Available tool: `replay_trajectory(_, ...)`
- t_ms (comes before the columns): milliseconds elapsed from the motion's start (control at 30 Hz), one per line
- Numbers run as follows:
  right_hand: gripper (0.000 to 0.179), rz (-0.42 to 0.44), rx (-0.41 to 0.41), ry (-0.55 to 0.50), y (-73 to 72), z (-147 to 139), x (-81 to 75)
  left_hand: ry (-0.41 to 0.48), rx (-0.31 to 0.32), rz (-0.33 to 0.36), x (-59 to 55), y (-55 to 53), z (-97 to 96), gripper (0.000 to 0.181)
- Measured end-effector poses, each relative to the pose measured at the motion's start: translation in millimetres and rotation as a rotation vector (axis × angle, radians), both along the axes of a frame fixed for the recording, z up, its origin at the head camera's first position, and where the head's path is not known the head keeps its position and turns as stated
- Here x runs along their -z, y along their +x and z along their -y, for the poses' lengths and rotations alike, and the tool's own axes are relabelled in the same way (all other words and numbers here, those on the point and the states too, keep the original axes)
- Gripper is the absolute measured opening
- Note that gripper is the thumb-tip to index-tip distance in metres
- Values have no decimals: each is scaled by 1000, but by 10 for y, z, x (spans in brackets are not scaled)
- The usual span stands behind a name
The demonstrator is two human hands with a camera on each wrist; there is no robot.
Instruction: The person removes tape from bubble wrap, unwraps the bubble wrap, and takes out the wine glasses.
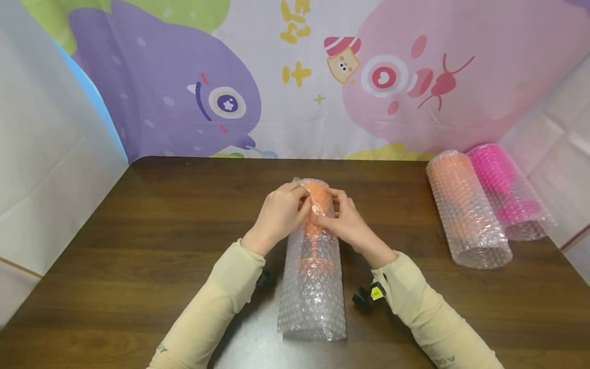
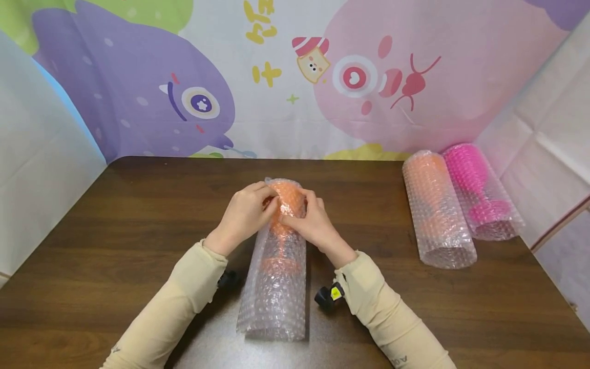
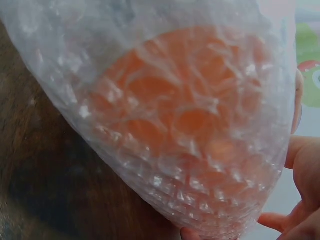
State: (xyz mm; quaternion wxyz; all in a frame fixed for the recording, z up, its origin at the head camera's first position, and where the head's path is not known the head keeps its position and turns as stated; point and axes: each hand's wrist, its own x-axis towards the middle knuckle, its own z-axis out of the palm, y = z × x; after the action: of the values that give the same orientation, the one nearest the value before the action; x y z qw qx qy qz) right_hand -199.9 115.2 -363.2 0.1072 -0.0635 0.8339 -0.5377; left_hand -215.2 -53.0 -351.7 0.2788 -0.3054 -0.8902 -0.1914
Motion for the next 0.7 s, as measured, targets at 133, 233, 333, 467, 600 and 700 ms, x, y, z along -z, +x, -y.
replay_trajectory(133, 78, 9, 0, 2, -2, -6, 2, 47, 12, 28, -2, -6, 14, 14)
replay_trajectory(233, 78, 13, 0, -2, -8, -7, 6, 79, 18, 41, -3, -13, 26, 15)
replay_trajectory(333, 78, 16, -1, -12, -10, -7, 11, 100, 19, 50, -7, -16, 39, 15)
replay_trajectory(467, 78, 16, -3, -25, -13, -8, 14, 123, 19, 60, -25, -12, 50, 14)
replay_trajectory(600, 77, 11, -3, -31, -15, -6, 16, 163, 27, 73, -68, -5, 59, 16)
replay_trajectory(700, 77, 13, -3, -40, -15, -4, 16, 209, 16, 59, -119, -9, 80, 17)
